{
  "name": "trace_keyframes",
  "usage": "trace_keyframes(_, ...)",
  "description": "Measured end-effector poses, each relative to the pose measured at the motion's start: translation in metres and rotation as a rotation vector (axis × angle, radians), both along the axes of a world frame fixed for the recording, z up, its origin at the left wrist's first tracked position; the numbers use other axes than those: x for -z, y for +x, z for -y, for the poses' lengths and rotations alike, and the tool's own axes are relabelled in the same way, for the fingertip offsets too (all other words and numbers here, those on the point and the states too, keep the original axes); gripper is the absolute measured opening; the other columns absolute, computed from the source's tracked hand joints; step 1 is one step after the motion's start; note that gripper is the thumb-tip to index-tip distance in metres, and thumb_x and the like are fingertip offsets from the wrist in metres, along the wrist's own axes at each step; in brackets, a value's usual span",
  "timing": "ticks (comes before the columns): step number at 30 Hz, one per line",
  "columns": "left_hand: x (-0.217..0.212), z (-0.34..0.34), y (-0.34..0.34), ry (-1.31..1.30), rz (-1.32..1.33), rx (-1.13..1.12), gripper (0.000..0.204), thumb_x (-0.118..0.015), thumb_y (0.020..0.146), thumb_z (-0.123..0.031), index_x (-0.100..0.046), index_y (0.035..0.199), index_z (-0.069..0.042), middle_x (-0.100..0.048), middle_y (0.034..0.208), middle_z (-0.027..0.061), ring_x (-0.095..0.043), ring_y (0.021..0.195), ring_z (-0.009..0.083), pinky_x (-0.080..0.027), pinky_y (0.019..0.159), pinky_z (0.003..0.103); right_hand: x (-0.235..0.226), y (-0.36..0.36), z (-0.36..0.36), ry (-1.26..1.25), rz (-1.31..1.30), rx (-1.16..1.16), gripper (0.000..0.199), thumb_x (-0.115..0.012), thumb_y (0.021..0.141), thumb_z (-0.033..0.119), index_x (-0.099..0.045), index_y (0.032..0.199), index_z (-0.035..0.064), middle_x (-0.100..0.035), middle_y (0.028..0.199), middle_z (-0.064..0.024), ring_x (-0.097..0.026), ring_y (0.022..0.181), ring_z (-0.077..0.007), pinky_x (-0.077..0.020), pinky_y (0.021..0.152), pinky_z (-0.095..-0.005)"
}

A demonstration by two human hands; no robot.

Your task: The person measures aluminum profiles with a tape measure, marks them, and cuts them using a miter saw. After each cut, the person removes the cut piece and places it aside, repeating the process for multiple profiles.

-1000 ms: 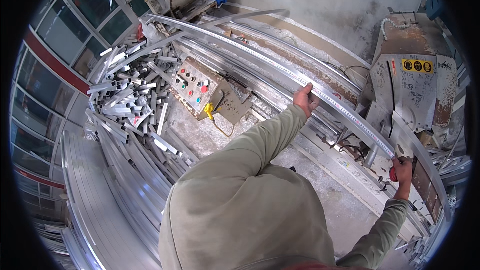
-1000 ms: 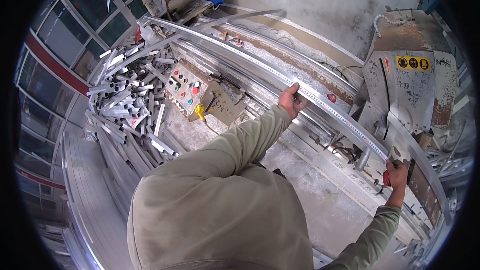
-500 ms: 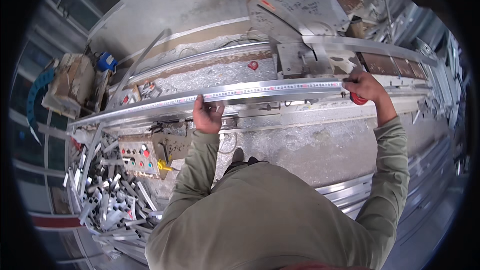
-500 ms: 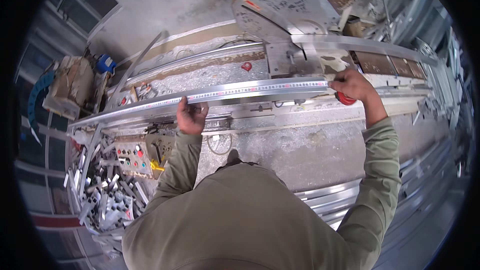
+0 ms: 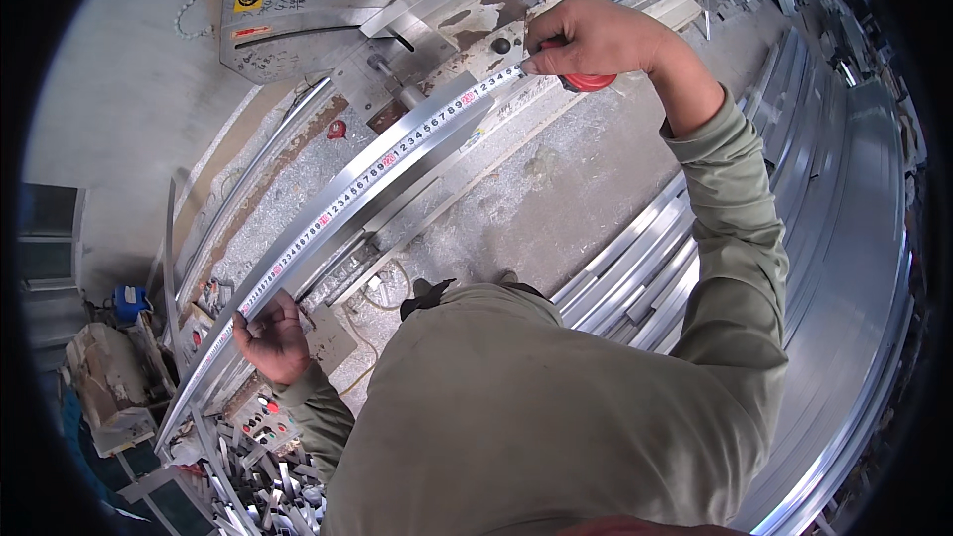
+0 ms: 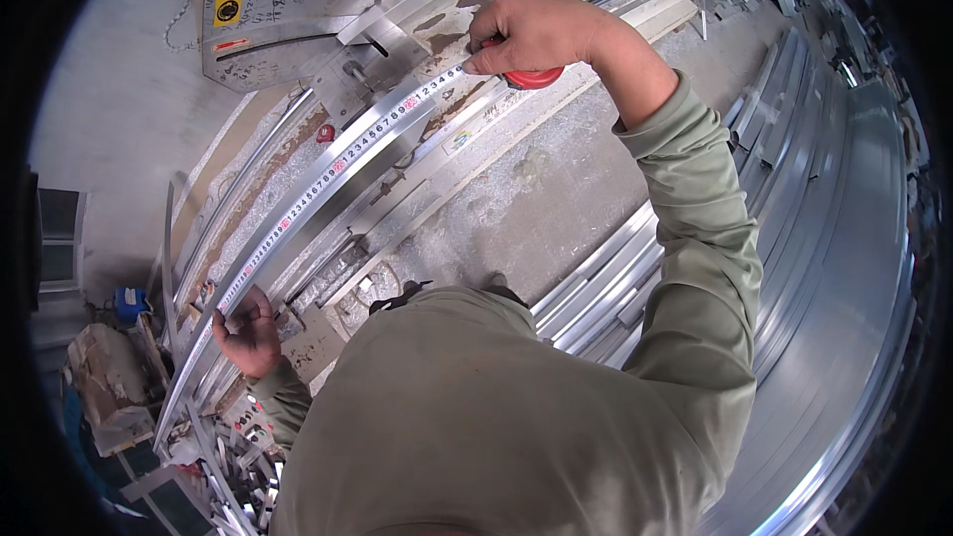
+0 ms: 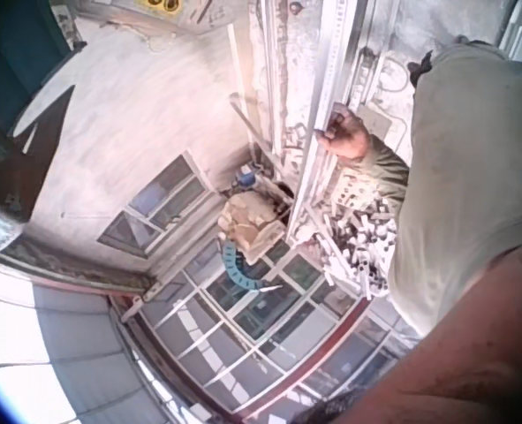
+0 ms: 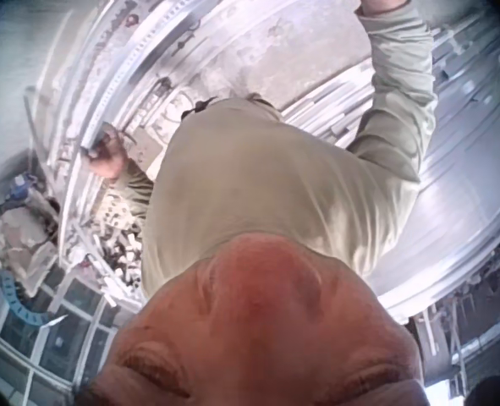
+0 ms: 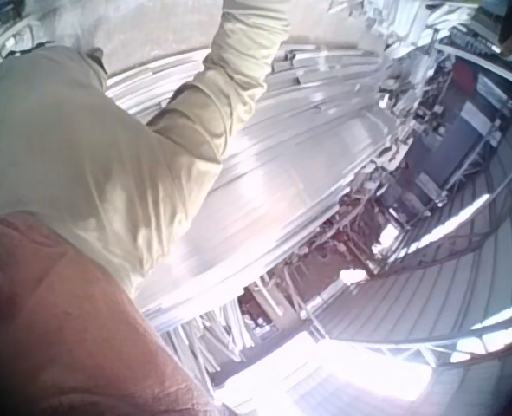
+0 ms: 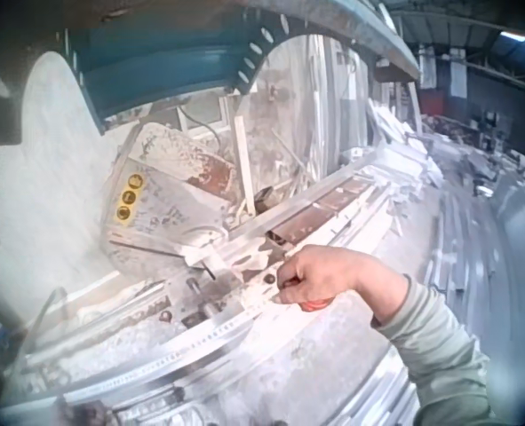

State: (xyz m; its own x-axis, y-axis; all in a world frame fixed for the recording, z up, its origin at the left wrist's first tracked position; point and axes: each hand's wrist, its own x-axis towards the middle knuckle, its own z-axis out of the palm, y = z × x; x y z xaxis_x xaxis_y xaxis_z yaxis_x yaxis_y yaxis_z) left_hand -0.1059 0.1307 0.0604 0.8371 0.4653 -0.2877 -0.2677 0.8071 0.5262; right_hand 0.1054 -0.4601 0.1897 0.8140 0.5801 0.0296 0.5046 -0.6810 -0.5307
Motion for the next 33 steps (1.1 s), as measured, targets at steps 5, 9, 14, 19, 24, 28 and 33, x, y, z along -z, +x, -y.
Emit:
trace_keyframes(5, -0.004, 0.003, -0.006, -0.006, -0.031, -0.04, 0.027, -0.075, 0.1, -0.022, -0.068, 0.115, -0.001, -0.077, 0.12, 0.0175, -0.073, 0.118, 0.033, -0.055, 0.109, 0.061, 0.003, -0.008, -0.005, -0.013, 0.041, 0.028, 0.039, -0.08, 0.097, 0.042, -0.08, 0.101, 0.004, -0.075, 0.083, -0.0144, -0.07, 0.075, -0.0301, -0.0569, 0.072, -0.0405)
trace_keyframes(9, 0.001, -0.005, -0.011, -0.048, 0.011, -0.01, 0.028, -0.076, 0.098, -0.022, -0.065, 0.114, -0.002, -0.076, 0.122, 0.0185, -0.073, 0.119, 0.0357, -0.054, 0.109, 0.063, 0.005, -0.009, -0.005, 0.007, 0.066, 0.022, 0.037, -0.079, 0.097, 0.042, -0.079, 0.099, 0.0041, -0.073, 0.08, -0.014, -0.069, 0.074, -0.0301, -0.0558, 0.072, -0.0407)
trace_keyframes(14, -0.003, 0.001, -0.011, -0.052, -0.011, -0.017, 0.03, -0.077, 0.096, -0.021, -0.064, 0.115, -0.002, -0.076, 0.124, 0.0196, -0.072, 0.12, 0.0374, -0.054, 0.108, 0.062, 0.008, -0.012, -0.005, 0.031, 0.05, 0.031, 0.039, -0.079, 0.097, 0.041, -0.076, 0.094, 0.0022, -0.069, 0.077, -0.0154, -0.065, 0.071, -0.0308, -0.0527, 0.069, -0.0419)
trace_keyframes(19, 0.001, -0.001, -0.012, -0.037, -0.022, -0.026, 0.039, -0.076, 0.097, -0.021, -0.065, 0.126, 0.002, -0.075, 0.127, 0.0208, -0.071, 0.122, 0.0386, -0.053, 0.11, 0.063, 0.01, -0.013, -0.005, 0.026, 0.011, 0.027, 0.039, -0.078, 0.098, 0.041, -0.074, 0.093, 0.0016, -0.066, 0.075, -0.017, -0.062, 0.069, -0.0326, -0.0508, 0.067, -0.0427)
trace_keyframes(24, 0.003, -0.003, -0.011, -0.018, -0.047, -0.025, 0.041, -0.075, 0.097, -0.023, -0.066, 0.127, 0.003, -0.074, 0.128, 0.0216, -0.071, 0.123, 0.039, -0.052, 0.111, 0.063, 0.012, -0.014, -0.006, 0.031, 0.058, 0.015, 0.039, -0.077, 0.098, 0.039, -0.073, 0.091, 0.0012, -0.065, 0.074, -0.0172, -0.061, 0.068, -0.034, -0.0513, 0.068, -0.0431)
trace_keyframes(28, 0.002, -0.001, -0.011, -0.015, -0.045, -0.017, 0.04, -0.075, 0.097, -0.025, -0.066, 0.126, 0.003, -0.074, 0.128, 0.0216, -0.071, 0.122, 0.0385, -0.051, 0.112, 0.063, 0.009, -0.013, -0.008, 0.016, 0.041, 0.004, 0.039, -0.076, 0.098, 0.039, -0.073, 0.091, 0.0012, -0.065, 0.074, -0.0175, -0.062, 0.069, -0.0342, -0.0516, 0.068, -0.0433)
trace_keyframes(33, -0.001, 0.002, -0.011, -0.031, -0.045, -0.009, 0.038, -0.076, 0.097, -0.024, -0.067, 0.123, 0.002, -0.075, 0.124, 0.0207, -0.072, 0.118, 0.0362, -0.052, 0.112, 0.063, 0.008, -0.015, -0.008, 0.024, 0.037, 0.006, 0.039, -0.076, 0.099, 0.039, -0.073, 0.091, 0.001, -0.065, 0.074, -0.0176, -0.061, 0.068, -0.0341, -0.0515, 0.068, -0.0433)
